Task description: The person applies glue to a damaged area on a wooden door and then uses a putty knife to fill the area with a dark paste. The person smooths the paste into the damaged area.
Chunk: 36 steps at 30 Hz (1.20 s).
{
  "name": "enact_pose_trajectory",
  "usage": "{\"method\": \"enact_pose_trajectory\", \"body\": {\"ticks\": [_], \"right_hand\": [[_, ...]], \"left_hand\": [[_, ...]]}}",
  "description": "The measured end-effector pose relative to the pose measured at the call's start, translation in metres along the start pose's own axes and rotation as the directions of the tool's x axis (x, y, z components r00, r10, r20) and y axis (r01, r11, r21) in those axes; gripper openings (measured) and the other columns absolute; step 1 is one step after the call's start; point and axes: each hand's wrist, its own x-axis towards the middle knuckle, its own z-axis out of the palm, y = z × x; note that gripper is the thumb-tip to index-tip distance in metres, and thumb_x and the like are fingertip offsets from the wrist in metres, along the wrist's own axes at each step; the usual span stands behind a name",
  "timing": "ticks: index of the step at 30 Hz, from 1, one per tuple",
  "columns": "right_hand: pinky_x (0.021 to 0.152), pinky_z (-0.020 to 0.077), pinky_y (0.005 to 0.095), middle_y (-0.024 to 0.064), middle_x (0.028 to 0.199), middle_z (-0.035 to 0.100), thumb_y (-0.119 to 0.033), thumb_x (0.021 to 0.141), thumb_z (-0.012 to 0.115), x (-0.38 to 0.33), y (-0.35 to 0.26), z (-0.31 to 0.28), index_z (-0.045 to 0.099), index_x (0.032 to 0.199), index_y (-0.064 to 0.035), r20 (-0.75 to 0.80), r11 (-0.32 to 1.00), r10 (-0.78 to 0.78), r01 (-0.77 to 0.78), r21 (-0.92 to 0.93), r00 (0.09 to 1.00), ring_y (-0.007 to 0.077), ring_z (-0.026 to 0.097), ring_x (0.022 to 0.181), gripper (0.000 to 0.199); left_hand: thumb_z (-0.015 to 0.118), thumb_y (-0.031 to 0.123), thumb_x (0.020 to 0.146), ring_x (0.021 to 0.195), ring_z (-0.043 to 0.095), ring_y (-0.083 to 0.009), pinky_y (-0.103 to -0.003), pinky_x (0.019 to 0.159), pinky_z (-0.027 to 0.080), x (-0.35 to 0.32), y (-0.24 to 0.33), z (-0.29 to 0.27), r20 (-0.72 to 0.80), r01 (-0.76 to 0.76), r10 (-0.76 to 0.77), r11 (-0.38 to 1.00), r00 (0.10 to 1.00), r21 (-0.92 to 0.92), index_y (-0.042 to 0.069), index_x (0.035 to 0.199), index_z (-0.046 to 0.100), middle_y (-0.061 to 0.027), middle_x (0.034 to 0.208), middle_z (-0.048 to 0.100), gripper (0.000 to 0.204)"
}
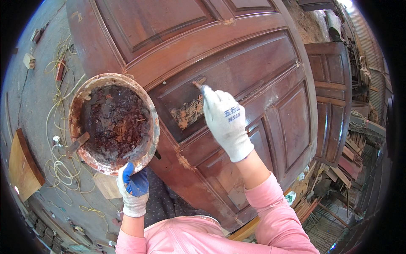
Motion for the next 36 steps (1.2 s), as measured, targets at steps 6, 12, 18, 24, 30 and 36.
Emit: {"method": "enact_pose_trajectory", "body": {"ticks": [6, 12, 18, 24, 30, 36], "right_hand": [[0.064, 0.0558, 0.0286, 0.0038, 0.089, 0.062, -0.015, 0.091, 0.060, -0.011, -0.018, 0.014, 0.062, 0.135, -0.0008, 0.092, 0.980, -0.158, 0.168, -0.108, 0.983, 0.0177, 0.064, 0.085, 0.046], [0.063, 0.0553, 0.0286, 0.0031, 0.091, 0.061, -0.016, 0.092, 0.061, -0.001, -0.007, 0.013, 0.064, 0.131, -0.0021, 0.005, 0.987, -0.141, 0.141, -0.079, 0.990, 0.0170, 0.063, 0.083, 0.042], [0.063, 0.0551, 0.0294, 0.0032, 0.089, 0.062, -0.016, 0.092, 0.062, -0.014, -0.015, 0.008, 0.065, 0.131, -0.0058, 0.078, 0.985, -0.164, 0.167, -0.033, 0.983, 0.0184, 0.064, 0.082, 0.041], [0.062, 0.0556, 0.0310, 0.0024, 0.088, 0.062, -0.015, 0.091, 0.062, -0.008, -0.014, 0.010, 0.065, 0.130, -0.0051, 0.104, 0.976, -0.183, 0.193, -0.098, 0.978, 0.0199, 0.064, 0.082, 0.040], [0.062, 0.0556, 0.0313, 0.0029, 0.086, 0.061, -0.013, 0.090, 0.066, -0.001, 0.006, 0.011, 0.065, 0.131, -0.0077, -0.088, 0.998, -0.066, 0.067, 0.007, 0.994, 0.0196, 0.064, 0.080, 0.042], [0.063, 0.0563, 0.0324, 0.0039, 0.089, 0.063, -0.014, 0.091, 0.066, -0.014, -0.003, 0.009, 0.064, 0.132, -0.0068, 0.027, 0.992, -0.122, 0.122, -0.014, 0.992, 0.0201, 0.065, 0.085, 0.042]], "left_hand": [[0.061, 0.016, 0.099, 0.127, 0.062, -0.0267, -0.044, 0.112, 0.048, 0.001, -0.002, -0.001, -0.005, 0.016, -0.016, 0.998, 1.000, -0.057, 0.002, 0.126, 0.063, -0.0121, 0.136, 0.065, 0.031], [0.063, 0.017, 0.098, 0.125, 0.062, -0.0259, -0.043, 0.110, 0.050, 0.002, -0.003, -0.003, -0.008, 0.014, -0.014, 0.998, 1.000, -0.060, 0.002, 0.125, 0.064, -0.0115, 0.135, 0.065, 0.031], [0.065, 0.017, 0.098, 0.125, 0.063, -0.0258, -0.043, 0.110, 0.050, 0.001, -0.004, -0.004, 0.002, 0.000, 0.000, 0.997, 1.000, -0.071, 0.003, 0.124, 0.065, -0.0115, 0.134, 0.066, 0.030], [0.065, 0.017, 0.098, 0.125, 0.062, -0.0263, -0.044, 0.111, 0.049, -0.001, -0.002, 0.002, 0.059, -0.073, 0.067, 0.991, 0.996, 0.115, 0.003, 0.123, 0.065, -0.0119, 0.134, 0.065, 0.029], [0.060, 0.015, 0.103, 0.115, 0.064, -0.0216, -0.039, 0.098, 0.054, 0.001, -0.002, 0.004, 0.006, -0.018, 0.018, 1.000, 1.000, -0.013, 0.005, 0.116, 0.068, -0.0105, 0.123, 0.068, 0.018], [0.062, 0.018, 0.101, 0.118, 0.063, -0.0217, -0.040, 0.102, 0.051, -0.002, 0.001, 0.011, -0.017, 0.003, -0.003, 1.000, 1.000, -0.007, 0.005, 0.118, 0.068, -0.0097, 0.127, 0.067, 0.023]]}}
